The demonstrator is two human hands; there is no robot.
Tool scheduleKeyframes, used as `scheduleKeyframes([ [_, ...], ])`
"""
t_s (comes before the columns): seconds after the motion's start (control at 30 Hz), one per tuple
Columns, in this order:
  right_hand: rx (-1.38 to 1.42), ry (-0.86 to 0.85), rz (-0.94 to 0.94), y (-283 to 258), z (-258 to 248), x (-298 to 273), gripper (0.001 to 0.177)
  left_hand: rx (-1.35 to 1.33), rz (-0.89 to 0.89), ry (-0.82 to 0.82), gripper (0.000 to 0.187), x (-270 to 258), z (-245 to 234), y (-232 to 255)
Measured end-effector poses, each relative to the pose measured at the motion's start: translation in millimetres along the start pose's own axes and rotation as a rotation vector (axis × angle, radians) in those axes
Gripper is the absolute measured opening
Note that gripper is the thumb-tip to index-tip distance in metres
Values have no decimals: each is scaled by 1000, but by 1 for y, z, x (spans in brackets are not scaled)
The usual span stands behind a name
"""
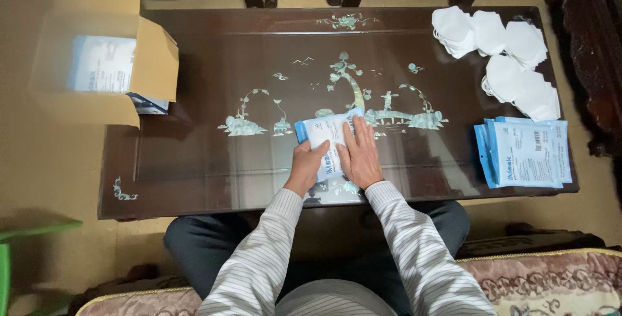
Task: Folding face masks and placing them into blue envelopes for packaging
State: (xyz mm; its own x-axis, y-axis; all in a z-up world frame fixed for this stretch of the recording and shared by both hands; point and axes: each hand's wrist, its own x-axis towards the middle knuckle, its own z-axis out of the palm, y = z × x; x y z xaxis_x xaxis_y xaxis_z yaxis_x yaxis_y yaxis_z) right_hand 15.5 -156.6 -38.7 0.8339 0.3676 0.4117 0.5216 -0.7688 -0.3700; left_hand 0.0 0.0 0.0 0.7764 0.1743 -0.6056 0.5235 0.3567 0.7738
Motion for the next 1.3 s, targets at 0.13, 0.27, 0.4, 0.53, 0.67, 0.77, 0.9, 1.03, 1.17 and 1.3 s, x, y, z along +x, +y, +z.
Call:
scheduleKeyframes([
  [0.13, -2, 2, -8, 2, 1, -2, 55, 100, 13, -32, 55, -21, 7, 16],
  [0.27, -1, -1, -7, 3, 1, -2, 54, 209, 2, -100, 65, -49, 10, 40],
  [0.4, -10, 9, -8, 3, 3, -3, 54, 232, -9, -99, 74, -52, 13, 47],
  [0.53, -48, 10, -24, 6, 5, -2, 54, 295, 97, -28, 63, 3, 2, -12],
  [0.67, -159, 29, -53, 5, 12, 1, 52, 665, 434, 206, 58, -9, -23, 7],
  [0.77, -168, 18, 41, -5, 14, 1, 52, 776, 358, 259, 86, -14, -29, 17],
  [0.9, 103, 41, 233, -4, 6, 3, 55, 677, 178, 132, 56, 61, -37, -45],
  [1.03, -161, 128, 128, 21, -8, -16, 50, 640, 468, 105, 36, 29, -82, 28],
  [1.17, -320, 4, 141, 22, -6, -29, 66, 413, 712, 457, 22, 39, -203, 139],
  [1.3, -439, 83, 113, 21, -1, -29, 64, 379, 867, 830, 20, 25, -341, 285],
])
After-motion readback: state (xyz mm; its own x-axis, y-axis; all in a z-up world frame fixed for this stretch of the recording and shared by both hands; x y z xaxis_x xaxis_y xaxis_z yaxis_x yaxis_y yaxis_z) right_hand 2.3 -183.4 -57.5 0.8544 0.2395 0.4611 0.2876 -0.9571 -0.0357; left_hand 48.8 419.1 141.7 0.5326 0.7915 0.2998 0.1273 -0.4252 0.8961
